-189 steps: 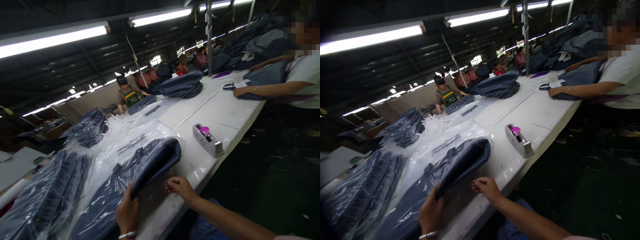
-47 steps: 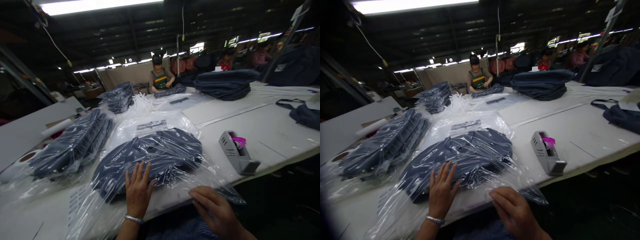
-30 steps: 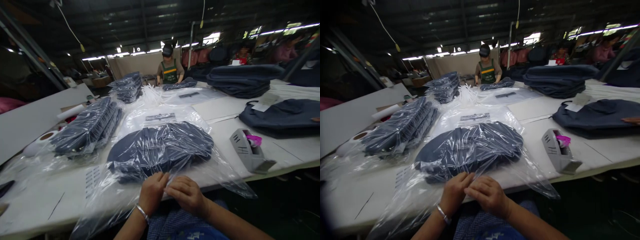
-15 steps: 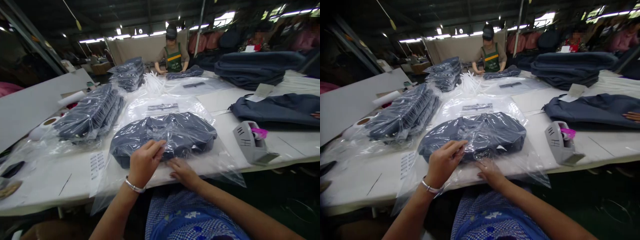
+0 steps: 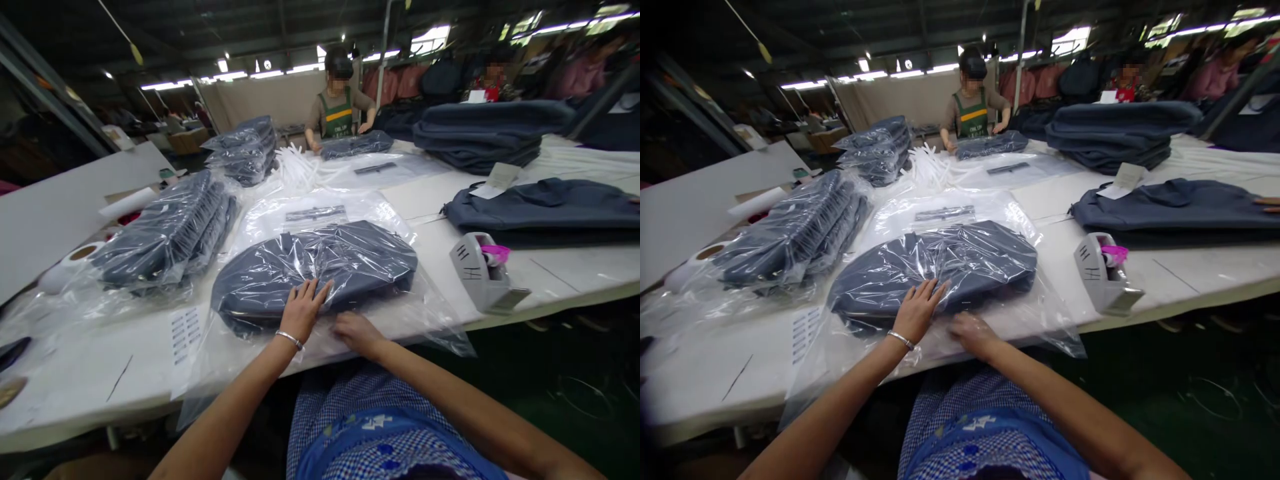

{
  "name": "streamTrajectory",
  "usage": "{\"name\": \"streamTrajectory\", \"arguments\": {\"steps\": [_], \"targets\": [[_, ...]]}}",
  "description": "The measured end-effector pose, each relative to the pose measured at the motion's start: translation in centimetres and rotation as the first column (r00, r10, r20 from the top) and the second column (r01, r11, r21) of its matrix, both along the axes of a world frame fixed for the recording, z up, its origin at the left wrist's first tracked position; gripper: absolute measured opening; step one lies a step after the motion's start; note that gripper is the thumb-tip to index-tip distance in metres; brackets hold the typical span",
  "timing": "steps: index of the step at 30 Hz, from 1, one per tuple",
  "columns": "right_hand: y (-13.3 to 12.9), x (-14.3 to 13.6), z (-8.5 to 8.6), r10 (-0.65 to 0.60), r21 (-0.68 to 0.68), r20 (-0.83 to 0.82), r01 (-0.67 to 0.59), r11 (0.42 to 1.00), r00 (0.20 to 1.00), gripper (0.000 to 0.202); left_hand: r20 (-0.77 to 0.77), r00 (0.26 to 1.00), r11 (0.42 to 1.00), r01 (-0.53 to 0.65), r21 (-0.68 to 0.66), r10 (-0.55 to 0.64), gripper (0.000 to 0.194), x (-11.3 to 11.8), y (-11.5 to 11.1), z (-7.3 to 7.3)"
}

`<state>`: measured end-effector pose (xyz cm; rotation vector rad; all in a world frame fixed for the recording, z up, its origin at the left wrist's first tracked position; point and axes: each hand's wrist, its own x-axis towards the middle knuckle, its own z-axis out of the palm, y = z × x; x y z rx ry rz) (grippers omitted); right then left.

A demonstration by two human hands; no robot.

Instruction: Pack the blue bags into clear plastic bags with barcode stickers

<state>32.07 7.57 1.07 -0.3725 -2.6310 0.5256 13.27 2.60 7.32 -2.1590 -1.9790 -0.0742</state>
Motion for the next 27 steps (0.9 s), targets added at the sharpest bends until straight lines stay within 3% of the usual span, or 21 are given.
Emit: {"name": "streamTrajectory", "arguments": {"steps": [3, 6, 11, 13, 15, 17, 18, 21, 23, 25, 27], "targets": [[-3.3, 1.7, 1.0, 0.078, 0.031, 0.017, -0.078, 0.996, 0.997, 0.02, 0.011, 1.0, 0.997, -0.02, 0.079, 0.019, 0.075, -0.5, 0.5, -0.1], [-6.1, 3.8, 0.7, 0.032, 0.039, 0.016, -0.032, 0.999, 0.999, 0.023, 0.036, 0.999, 0.993, -0.009, 0.119, 0.004, 0.07, -0.6, 0.7, -0.8], [-7.1, 5.5, -2.0, -0.015, 0.028, 0.059, 0.013, 1.0, 0.998, 0.02, 0.077, 0.991, 0.985, 0.095, 0.143, -0.107, 0.064, 0.4, -0.4, -1.7], [-7.1, 5.7, -1.9, 0.033, -0.005, 0.148, -0.033, 0.999, 0.988, 0.016, 0.076, 0.986, 0.975, 0.131, 0.181, -0.147, 0.063, 0.9, -1.3, -1.6], [-7.1, 5.8, -0.2, 0.164, -0.056, 0.164, -0.157, 0.986, 0.973, 0.015, 0.06, 0.98, 0.959, 0.172, 0.225, -0.19, 0.062, 1.4, -2.5, -1.4], [-6.6, 5.7, 2.8, 0.233, -0.058, 0.041, -0.23, 0.971, 0.972, 0.017, 0.05, 0.975, 0.944, 0.197, 0.263, -0.217, 0.061, 1.9, -3.8, -1.5], [-6.1, 5.5, 4.6, 0.213, -0.028, -0.061, -0.215, 0.976, 0.975, 0.018, 0.049, 0.973, 0.94, 0.203, 0.273, -0.225, 0.061, 2.3, -4.5, -1.5], [-2.5, 4.4, 9.8, 0.039, 0.088, -0.335, -0.01, 0.996, 0.941, 0.02, 0.08, 0.964, 0.942, 0.227, 0.247, -0.254, 0.058, 3.5, -6.2, -1.0], [1.1, 3.1, 12.1, -0.092, 0.11, -0.376, 0.143, 0.984, 0.922, 0.021, 0.167, 0.937, 0.948, 0.287, 0.137, -0.308, 0.054, 4.1, -6.5, 0.8], [5.0, 1.5, 13.4, -0.183, 0.124, -0.316, 0.231, 0.965, 0.931, 0.024, 0.292, 0.899, 0.944, 0.326, 0.047, -0.325, 0.051, 3.7, -6.1, 3.7], [8.5, 0.0, 13.6, -0.219, 0.164, -0.221, 0.258, 0.952, 0.95, 0.028, 0.364, 0.899, 0.97, 0.23, 0.082, -0.244, 0.047, 1.9, -4.8, 6.9]]}}
